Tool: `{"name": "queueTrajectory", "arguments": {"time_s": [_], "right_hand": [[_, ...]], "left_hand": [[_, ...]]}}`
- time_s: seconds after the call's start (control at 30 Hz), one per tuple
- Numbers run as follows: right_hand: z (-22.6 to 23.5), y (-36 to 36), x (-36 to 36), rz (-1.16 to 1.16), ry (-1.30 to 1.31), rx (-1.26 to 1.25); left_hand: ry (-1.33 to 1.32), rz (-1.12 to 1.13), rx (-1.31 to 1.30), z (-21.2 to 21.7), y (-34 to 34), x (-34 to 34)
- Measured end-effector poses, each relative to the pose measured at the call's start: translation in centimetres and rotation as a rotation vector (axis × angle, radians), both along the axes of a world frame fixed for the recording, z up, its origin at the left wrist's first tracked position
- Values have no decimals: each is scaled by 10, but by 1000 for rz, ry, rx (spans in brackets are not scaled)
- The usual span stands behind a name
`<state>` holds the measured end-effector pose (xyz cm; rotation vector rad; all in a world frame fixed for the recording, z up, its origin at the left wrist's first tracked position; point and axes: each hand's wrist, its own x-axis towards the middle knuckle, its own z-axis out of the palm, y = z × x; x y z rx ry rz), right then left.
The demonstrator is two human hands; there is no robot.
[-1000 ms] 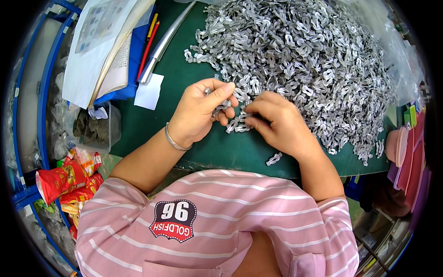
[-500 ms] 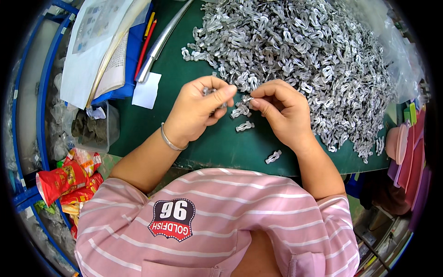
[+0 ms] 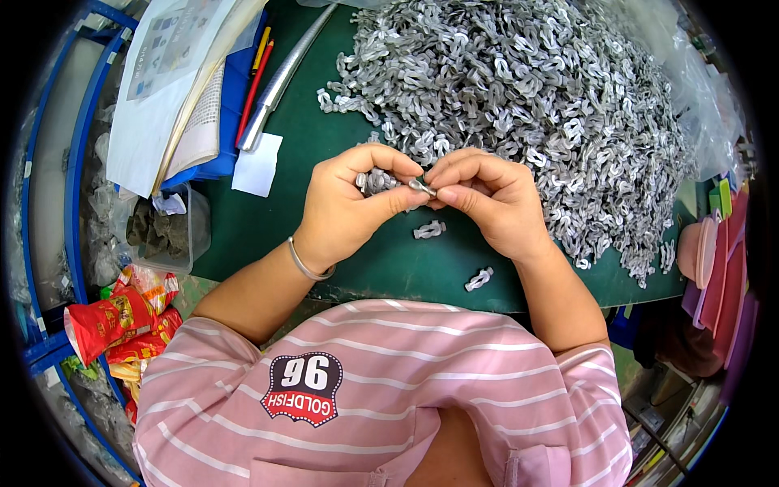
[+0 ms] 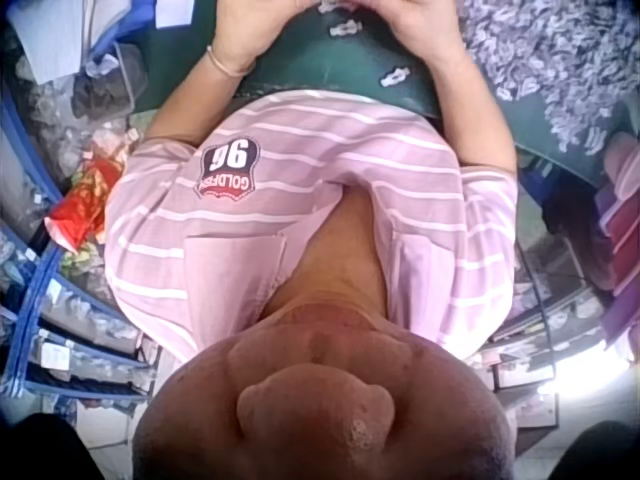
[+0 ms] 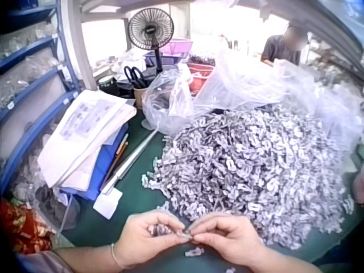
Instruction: The person picks up and joins small metallic and plastic components by hand at a workstation, handling several items one at a time from a large pile.
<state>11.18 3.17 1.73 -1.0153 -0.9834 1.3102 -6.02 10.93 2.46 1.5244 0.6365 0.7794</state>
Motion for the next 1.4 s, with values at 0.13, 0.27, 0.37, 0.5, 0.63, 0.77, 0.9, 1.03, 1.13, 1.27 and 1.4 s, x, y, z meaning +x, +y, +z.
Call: {"name": "queueTrajectory", "arguments": {"time_s": [0.13,0.27,0.37,0.5,0.63,0.77,0.9,1.03,1.13,1.27,1.4], "right_hand": [[1,1,-1,14,-63,68],[3,-1,-3,-82,-252,155],[3,-1,-5,-165,-374,326],[-1,-2,-10,-237,-298,424],[2,-3,-20,-264,-227,442],[9,1,-3,-292,-823,523],[5,2,-6,-113,-1084,428],[0,1,-13,-61,-1269,413],[-5,1,-7,-174,-1181,490],[3,1,-10,-288,-984,524],[9,1,-6,-265,-784,496]], "left_hand": [[-31,-55,92,-1,2,-3],[-28,-38,44,-2,2,-3],[-9,-2,-451,5,0,-2],[-38,-88,-613,-4,3,-1],[-128,-137,-802,-1,5,1],[-328,-69,-978,2,14,-1],[-388,-100,-894,-5,19,-5],[-269,-18,-704,1,12,-2],[-139,-31,-645,-1,11,-4],[72,-52,-426,-1,4,-1],[250,-53,-393,8,4,-2]]}}
